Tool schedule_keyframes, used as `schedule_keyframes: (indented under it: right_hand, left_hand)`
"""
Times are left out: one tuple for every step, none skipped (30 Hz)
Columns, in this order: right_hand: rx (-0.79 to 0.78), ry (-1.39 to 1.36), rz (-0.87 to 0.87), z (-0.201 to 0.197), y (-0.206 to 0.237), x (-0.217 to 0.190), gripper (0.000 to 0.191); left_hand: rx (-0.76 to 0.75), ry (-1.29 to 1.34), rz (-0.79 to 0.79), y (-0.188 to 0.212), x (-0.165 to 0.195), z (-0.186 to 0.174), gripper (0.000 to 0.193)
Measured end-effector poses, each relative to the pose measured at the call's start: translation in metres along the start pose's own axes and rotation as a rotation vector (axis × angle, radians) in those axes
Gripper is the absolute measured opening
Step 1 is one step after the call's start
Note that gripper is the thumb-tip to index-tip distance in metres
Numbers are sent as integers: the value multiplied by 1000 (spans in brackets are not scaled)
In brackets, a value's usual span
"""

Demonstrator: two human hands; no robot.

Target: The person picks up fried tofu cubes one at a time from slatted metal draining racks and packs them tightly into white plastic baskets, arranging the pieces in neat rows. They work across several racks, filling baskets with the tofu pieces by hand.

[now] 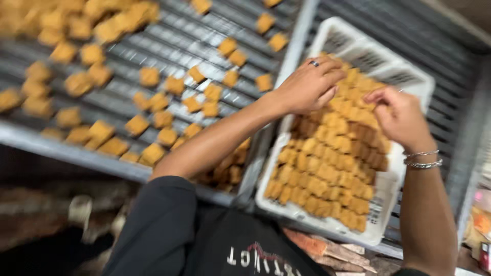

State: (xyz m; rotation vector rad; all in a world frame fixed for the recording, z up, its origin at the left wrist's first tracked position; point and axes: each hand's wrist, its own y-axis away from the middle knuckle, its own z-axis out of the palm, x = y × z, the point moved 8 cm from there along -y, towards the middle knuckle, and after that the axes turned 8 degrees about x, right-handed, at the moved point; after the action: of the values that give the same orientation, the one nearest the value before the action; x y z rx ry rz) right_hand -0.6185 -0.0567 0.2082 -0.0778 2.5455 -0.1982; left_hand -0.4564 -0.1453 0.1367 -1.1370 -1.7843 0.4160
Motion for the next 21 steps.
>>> schedule_keyframes:
  right_hand:
    - [-28,26,-42,20,-3,-14,19]
    - [-33,59,-92,35,-13,-29,15]
    - [-26,95,-142,52,-25,-45,11]
    - [-53,72,-188,73,-32,-62,12]
    - [-82,52,-229,96,-39,-79,14]
    - [-101,37,-275,117,-51,-95,15]
    - [-153,8,-321,140,-62,-112,14]
    - [-210,-21,-359,164,-70,-128,12]
    - [-234,-12,-385,186,-77,-141,14]
    - [-254,-1,-411,208,-85,-152,15]
    - [-277,17,-456,229,-93,-164,13]
    - [-302,36,-500,249,-100,-174,11]
    - [-346,24,-521,271,-107,-181,14]
    - [-399,11,-541,292,-109,-187,18]
    - [-426,109,-491,310,-111,-184,21]
    - [-445,210,-445,325,-114,-180,24]
    - [-463,307,-395,337,-115,-174,27]
    - [-461,334,-441,345,-114,-175,29]
    - [-469,357,-480,352,-111,-174,31]
    - [-479,378,-517,357,-106,-173,33]
    - [-450,430,-527,360,-104,-170,27]
  left_hand:
    - [35,10,10,35,1,-26,31]
    - [74,16,44,61,-7,-54,28]
    - [86,-10,4,86,-29,-88,28]
    - [96,-25,-44,119,-47,-125,28]
    - [156,2,-242,155,-74,-166,23]
    - [220,28,-428,190,-102,-214,18]
    - [152,-239,-252,208,-107,-257,15]
    - [211,-331,-338,240,-116,-304,15]
    - [322,-383,-434,274,-120,-348,15]
    - [353,-459,-467,299,-122,-383,16]
    - [374,-529,-527,325,-122,-411,9]
    - [387,-539,-574,349,-119,-432,10]
    - [398,-547,-630,371,-115,-444,11]
    - [412,-571,-636,387,-108,-445,7]
    - [431,-596,-641,401,-101,-445,4]
    - [453,-624,-638,407,-103,-445,5]
    - [465,-648,-650,409,-106,-444,3]
    - [469,-668,-669,416,-105,-439,2]
    - [463,-682,-697,421,-106,-435,3]
    - [456,-667,-708,423,-107,-432,3]
    - [458,-659,-706,423,-108,-431,3]
